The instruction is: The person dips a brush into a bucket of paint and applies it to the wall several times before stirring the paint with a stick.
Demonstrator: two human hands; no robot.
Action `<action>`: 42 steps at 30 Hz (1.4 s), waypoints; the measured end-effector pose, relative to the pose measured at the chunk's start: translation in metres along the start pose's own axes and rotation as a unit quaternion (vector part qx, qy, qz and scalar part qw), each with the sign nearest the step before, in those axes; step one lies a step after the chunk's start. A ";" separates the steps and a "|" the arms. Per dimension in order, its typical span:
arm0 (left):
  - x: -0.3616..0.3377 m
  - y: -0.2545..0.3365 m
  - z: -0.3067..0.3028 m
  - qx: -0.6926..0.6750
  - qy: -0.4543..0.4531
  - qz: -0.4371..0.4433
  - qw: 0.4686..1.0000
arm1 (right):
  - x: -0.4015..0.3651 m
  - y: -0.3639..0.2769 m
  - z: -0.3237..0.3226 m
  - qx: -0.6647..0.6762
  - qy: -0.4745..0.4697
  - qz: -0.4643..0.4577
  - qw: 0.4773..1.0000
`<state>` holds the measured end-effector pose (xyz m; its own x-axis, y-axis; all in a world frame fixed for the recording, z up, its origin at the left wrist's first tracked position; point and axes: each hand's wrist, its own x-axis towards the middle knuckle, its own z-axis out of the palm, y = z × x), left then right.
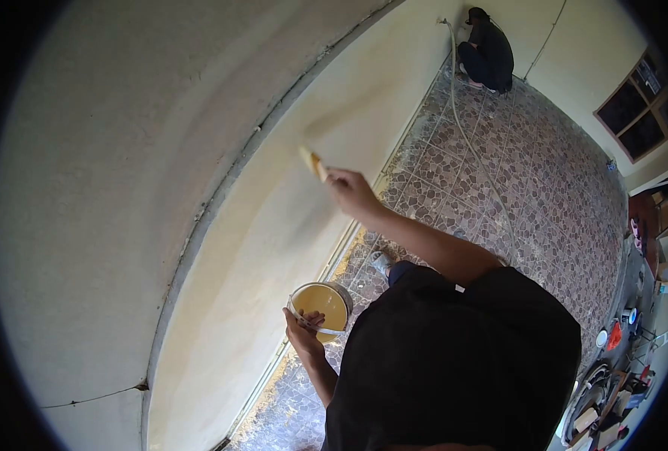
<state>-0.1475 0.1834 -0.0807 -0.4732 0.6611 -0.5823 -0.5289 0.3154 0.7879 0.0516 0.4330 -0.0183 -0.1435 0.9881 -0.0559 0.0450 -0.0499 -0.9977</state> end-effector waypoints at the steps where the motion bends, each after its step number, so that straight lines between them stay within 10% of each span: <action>1: 0.002 -0.001 0.002 -0.001 -0.001 -0.003 1.000 | 0.026 -0.002 -0.021 -0.020 0.081 0.001 0.997; 9: 0.012 0.003 0.044 0.010 -0.008 0.005 1.000 | 0.161 0.004 -0.022 -0.064 0.313 -0.138 0.937; 15: 0.036 0.003 0.074 0.024 -0.009 -0.003 1.000 | 0.054 0.003 -0.008 0.020 -0.051 -0.079 0.995; 18: 0.047 0.004 0.092 0.030 -0.004 -0.009 0.999 | 0.053 0.008 -0.053 0.106 -0.054 0.059 0.991; 22: 0.056 -0.002 0.110 0.024 -0.008 -0.013 1.000 | 0.127 0.006 -0.110 0.096 0.158 0.010 0.983; 28: 0.062 0.000 0.139 0.013 0.014 -0.016 1.000 | 0.152 0.006 -0.041 0.029 0.198 -0.076 0.977; 35: 0.081 0.000 0.169 0.025 -0.003 -0.029 0.999 | 0.064 0.018 -0.067 0.093 -0.158 0.065 0.981; 42: 0.077 0.008 0.169 0.030 -0.024 -0.024 0.999 | 0.131 0.033 -0.152 0.053 0.172 -0.001 0.984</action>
<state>-0.0691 0.3512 -0.0853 -0.4130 0.6752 -0.6112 -0.5071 0.3870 0.7701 0.1843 0.5830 -0.0532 0.2010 0.9780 -0.0563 -0.0612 -0.0449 -0.9971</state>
